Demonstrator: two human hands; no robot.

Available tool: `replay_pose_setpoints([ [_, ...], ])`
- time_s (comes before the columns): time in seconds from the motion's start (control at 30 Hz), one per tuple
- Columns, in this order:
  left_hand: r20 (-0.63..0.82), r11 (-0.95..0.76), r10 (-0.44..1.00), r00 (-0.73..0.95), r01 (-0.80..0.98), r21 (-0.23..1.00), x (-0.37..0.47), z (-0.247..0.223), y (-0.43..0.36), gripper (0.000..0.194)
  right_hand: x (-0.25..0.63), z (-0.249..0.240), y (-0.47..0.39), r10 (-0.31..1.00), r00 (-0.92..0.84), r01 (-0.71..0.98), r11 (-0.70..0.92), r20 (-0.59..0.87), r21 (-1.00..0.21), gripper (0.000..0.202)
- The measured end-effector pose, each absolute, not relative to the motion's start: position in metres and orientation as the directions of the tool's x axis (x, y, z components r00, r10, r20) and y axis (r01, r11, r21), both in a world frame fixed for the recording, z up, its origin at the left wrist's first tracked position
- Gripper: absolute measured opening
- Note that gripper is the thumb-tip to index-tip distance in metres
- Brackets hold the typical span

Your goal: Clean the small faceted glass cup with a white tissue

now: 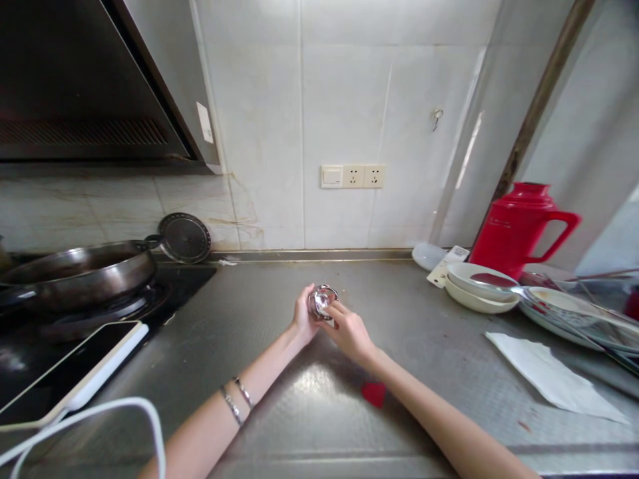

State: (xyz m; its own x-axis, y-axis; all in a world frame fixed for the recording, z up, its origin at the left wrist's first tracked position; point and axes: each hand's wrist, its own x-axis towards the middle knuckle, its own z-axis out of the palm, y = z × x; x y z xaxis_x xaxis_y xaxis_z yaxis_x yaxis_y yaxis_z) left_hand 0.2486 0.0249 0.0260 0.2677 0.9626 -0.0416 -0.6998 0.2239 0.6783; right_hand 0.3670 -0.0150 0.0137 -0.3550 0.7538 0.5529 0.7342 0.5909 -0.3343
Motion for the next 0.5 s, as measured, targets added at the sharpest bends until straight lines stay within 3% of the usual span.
replay_pose_setpoints([
  [0.1, 0.005, 0.259, 0.936, 0.353, -0.697, 0.669, 0.246, 0.025, 0.027, 0.033, 0.379, 0.025, -0.015, 0.753, -0.459, 0.804, 0.578, 0.472, -0.140, 0.017],
  [0.23, 0.010, 0.311, 0.898, 0.440, -0.650, 0.693, 0.237, 0.027, 0.034, 0.032, 0.403, 0.039, -0.008, 0.694, -0.629, 0.764, 0.636, 0.351, 0.112, 0.020],
  [0.37, -0.113, 0.378, 0.894, 0.433, -0.594, 0.710, 0.228, 0.025, 0.042, 0.033, 0.420, 0.042, 0.000, 0.650, -0.707, 0.705, 0.679, 0.277, 0.205, 0.020],
  [0.5, -0.179, 0.450, 0.855, 0.487, -0.522, 0.725, 0.225, 0.021, 0.044, 0.050, 0.417, 0.037, -0.003, 0.597, -0.752, 0.657, 0.714, 0.279, 0.241, 0.026],
])
